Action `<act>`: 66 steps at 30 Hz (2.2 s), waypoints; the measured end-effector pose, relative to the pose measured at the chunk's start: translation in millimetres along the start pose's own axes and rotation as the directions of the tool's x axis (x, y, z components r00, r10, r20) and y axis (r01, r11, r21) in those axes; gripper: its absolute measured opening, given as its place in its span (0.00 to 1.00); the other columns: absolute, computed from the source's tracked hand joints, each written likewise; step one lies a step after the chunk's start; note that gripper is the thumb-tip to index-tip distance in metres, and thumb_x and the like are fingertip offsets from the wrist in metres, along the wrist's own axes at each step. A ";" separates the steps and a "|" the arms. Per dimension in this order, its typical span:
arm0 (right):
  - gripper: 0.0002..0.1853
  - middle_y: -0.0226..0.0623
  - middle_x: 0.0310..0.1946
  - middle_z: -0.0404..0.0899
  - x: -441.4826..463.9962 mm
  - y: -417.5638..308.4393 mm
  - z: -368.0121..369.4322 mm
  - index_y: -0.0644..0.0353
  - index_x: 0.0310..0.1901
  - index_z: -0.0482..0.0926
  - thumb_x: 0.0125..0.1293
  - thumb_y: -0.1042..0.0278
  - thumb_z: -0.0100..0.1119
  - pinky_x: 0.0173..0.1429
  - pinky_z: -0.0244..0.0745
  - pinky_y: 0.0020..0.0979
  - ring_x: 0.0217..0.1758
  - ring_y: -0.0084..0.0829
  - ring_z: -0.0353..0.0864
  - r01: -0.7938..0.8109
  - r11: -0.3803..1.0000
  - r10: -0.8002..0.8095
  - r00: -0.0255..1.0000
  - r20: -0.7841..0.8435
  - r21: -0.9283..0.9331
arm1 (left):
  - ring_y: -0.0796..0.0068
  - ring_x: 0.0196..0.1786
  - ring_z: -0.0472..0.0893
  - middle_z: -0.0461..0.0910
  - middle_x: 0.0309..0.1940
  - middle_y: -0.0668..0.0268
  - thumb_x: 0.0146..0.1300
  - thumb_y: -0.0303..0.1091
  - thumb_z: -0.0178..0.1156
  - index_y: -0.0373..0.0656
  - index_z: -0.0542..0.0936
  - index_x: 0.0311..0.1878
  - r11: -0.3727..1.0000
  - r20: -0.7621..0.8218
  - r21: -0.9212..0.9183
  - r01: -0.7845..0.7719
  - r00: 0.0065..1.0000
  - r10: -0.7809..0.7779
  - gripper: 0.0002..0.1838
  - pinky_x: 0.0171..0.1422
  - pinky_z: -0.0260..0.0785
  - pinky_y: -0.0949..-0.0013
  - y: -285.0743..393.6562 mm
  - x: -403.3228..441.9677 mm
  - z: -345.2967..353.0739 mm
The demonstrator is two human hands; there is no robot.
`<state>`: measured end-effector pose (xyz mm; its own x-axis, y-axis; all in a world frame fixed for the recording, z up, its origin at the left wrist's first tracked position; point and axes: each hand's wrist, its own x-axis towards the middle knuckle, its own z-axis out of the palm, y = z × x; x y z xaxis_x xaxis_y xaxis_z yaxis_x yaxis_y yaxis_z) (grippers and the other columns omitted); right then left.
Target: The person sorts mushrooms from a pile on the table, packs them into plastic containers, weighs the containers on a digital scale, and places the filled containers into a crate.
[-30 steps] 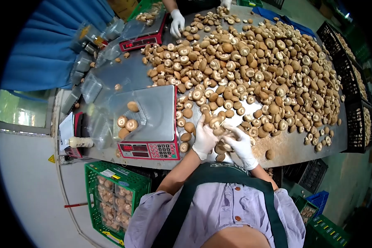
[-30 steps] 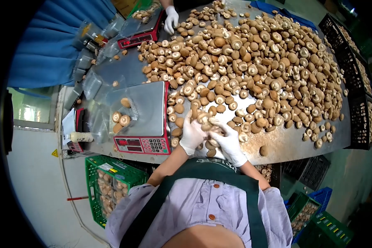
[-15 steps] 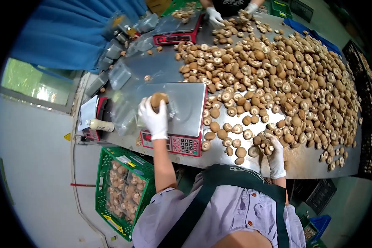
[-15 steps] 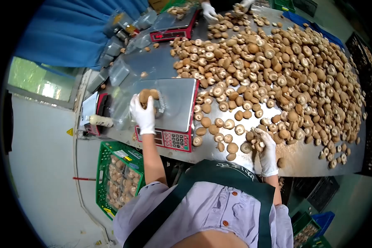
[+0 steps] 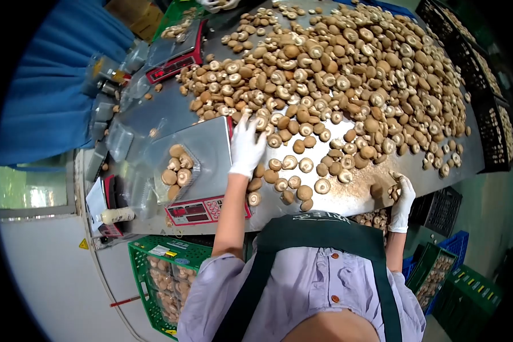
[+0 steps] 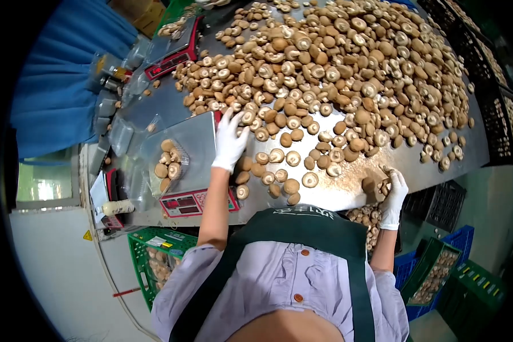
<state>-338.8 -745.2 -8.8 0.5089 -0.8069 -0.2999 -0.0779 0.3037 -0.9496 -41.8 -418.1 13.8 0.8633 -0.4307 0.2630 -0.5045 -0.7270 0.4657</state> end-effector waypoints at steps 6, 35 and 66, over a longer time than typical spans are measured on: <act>0.10 0.29 0.36 0.84 -11.8 14.0 -64.4 0.62 0.42 0.83 0.68 0.70 0.53 0.28 0.62 0.17 0.27 0.12 0.69 0.258 0.875 -0.367 0.906 -0.213 -0.410 | 0.45 0.59 0.69 0.69 0.58 0.47 0.53 0.36 0.60 0.42 0.76 0.52 0.986 0.023 0.165 -0.035 0.999 0.031 0.21 0.66 0.61 0.51 -32.7 25.7 94.8; 0.21 0.43 0.49 0.79 38.9 10.8 -211.4 0.54 0.51 0.79 0.60 0.52 0.59 0.52 0.75 0.39 0.48 0.44 0.81 -0.244 0.436 -0.518 0.719 -0.463 -0.866 | 0.81 0.39 0.78 0.82 0.37 0.67 0.66 0.34 0.58 0.34 0.82 0.43 0.296 0.545 -0.750 0.592 0.806 -0.232 0.12 0.47 0.69 0.77 32.8 -46.2 38.7; 0.23 0.43 0.28 0.83 26.3 49.1 90.5 0.57 0.41 0.78 0.50 0.49 0.68 0.38 0.78 0.38 0.31 0.42 0.84 0.251 0.405 -0.264 0.953 0.151 -0.879 | 0.70 0.36 0.77 0.77 0.42 0.58 0.69 0.49 0.53 0.38 0.69 0.58 -0.208 0.848 -0.468 0.859 0.503 0.168 0.25 0.41 0.75 0.69 100.5 -87.1 85.7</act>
<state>-251.6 -705.6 -55.0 0.6346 -0.7726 -0.0213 -0.6573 -0.5249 -0.5408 -168.6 -499.5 -34.7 0.3415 -0.7924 -0.5054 0.8507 0.0319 0.5247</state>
